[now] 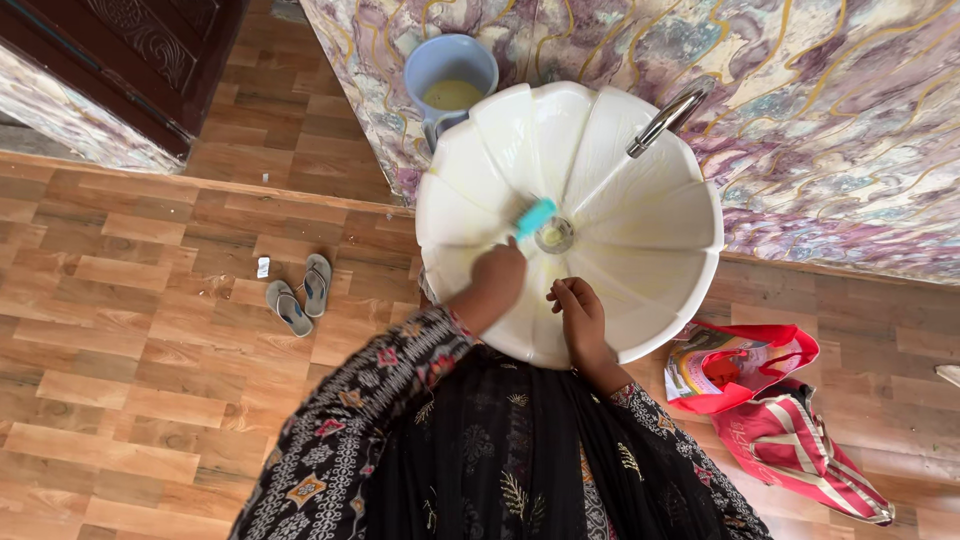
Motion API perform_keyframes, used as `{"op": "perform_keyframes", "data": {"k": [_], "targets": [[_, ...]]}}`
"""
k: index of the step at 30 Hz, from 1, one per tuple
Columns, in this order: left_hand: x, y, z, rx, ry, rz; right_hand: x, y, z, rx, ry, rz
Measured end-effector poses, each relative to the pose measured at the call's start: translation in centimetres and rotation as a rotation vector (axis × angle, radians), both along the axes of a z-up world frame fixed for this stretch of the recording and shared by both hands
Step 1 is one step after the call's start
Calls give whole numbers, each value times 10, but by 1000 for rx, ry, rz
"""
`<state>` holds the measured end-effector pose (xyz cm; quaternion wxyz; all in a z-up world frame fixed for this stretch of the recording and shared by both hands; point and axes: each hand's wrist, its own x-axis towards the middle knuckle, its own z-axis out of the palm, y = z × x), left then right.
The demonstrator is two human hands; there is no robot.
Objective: The person scrubs the interior of a white, flower-shaped basin sink using a teal scrub brush. They repeatedly dip the brush into a blue bucket containing a yellowish liquid and scrub the basin's surface and drain area. The person occasionally uses their hand to wipe the basin while scrubbing.
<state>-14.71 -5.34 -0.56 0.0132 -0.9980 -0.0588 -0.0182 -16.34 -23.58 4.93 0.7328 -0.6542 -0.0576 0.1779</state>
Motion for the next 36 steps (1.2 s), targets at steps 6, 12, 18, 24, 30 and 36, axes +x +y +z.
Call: {"op": "perform_keyframes", "data": {"k": [6, 12, 18, 24, 30, 36], "targets": [[-16, -21, 58, -177, 271, 219, -5, -4, 17, -136, -74, 32], [-32, -2, 87, -420, 314, 477, -6, 1, 25, -71, -74, 120], [-41, -40, 26, -1181, 216, 484, -11, -1, 42, -140, -37, 274], [-58, -34, 13, -2273, 1, 495, 6, -10, 60, -147, 88, 535], [-68, -6, 99, -861, -206, 191, 38, -31, 60, -483, 117, 512], [-22, 103, 110, -249, -579, 399, 15, -8, 55, -739, -516, 473]]}}
